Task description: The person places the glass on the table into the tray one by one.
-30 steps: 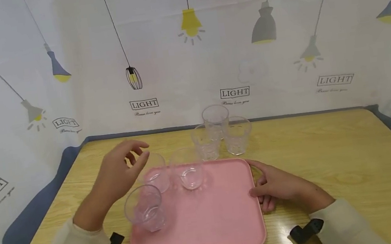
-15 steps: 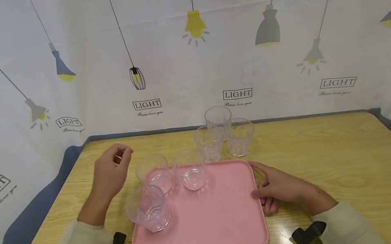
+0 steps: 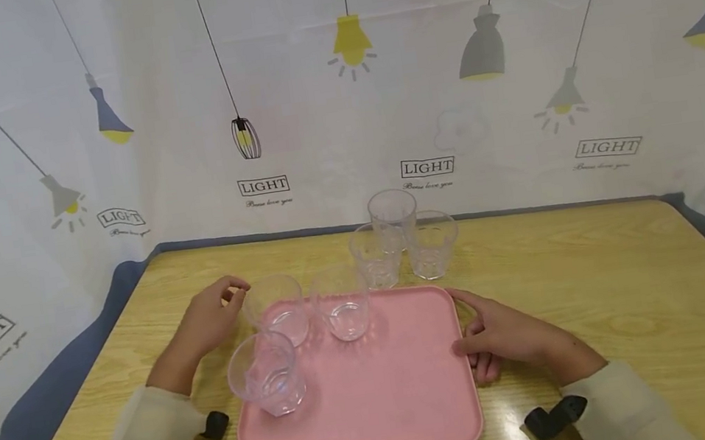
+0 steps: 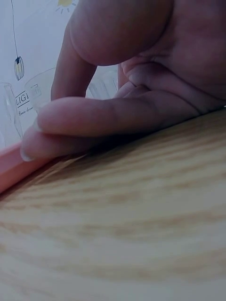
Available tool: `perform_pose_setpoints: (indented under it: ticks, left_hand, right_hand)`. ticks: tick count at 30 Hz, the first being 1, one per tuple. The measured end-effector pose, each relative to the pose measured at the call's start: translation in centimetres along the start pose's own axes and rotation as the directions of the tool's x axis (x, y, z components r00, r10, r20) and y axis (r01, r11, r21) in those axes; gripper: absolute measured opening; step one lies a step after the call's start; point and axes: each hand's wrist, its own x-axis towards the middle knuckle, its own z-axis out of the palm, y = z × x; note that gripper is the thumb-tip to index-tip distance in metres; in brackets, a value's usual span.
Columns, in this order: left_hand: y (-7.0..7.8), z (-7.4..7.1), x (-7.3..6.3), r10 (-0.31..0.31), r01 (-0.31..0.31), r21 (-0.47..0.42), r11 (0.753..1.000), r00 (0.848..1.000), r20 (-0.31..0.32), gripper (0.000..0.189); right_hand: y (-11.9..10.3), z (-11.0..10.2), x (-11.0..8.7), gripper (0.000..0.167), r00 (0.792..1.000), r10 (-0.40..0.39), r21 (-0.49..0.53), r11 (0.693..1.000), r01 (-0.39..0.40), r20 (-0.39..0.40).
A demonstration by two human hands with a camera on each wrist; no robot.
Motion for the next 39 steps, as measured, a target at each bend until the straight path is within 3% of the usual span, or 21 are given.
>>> perform_pose_setpoints:
  ticks: [5,10,17,22,31,36,39]
  left_hand:
    - [-0.6,0.3,0.3,0.005,-0.003,-0.012,1.0,0.99,0.139,0.036]
    - [-1.0,0.6,0.4,0.094,-0.075,-0.085,0.994,0.961,0.26,0.031]
    - [-1.0,1.1,0.3,0.194,-0.144,-0.18,0.973,0.933,0.304,0.034]
    - [-1.1,1.4,0.4,0.241,-0.195,-0.171,0.966,0.919,0.311,0.035]
    - [-1.2,1.4,0.5,0.25,-0.208,-0.161,0.965,0.918,0.309,0.033]
    - [-1.4,1.6,0.5,0.249,-0.202,-0.178,0.963,0.917,0.31,0.03]
    - [-1.5,1.7,0.6,0.236,-0.172,-0.21,0.962,0.915,0.328,0.029]
  right_hand:
    - [0.1,-0.1,0.2,0.097,1.0,0.003,-0.009,1.0,-0.003,-0.008]
    - [0.4,-0.2,0.3,0.097,1.0,0.006,-0.007,1.0,-0.006,-0.008]
    - [0.3,-0.3,0.2,0.095,1.0,0.01,-0.011,1.0,-0.011,-0.012]
    - [0.2,-0.3,0.2,0.094,1.0,0.014,-0.009,1.0,-0.014,-0.011]
    - [0.0,-0.2,0.1,0.09,0.999,0.027,0.012,1.0,-0.027,-0.024]
    - [-1.1,-0.3,-0.5,0.086,0.986,0.026,-0.083,0.996,-0.041,-0.166]
    - [-2.2,-0.5,-0.7,0.081,0.951,-0.014,-0.151,0.988,-0.034,-0.31]
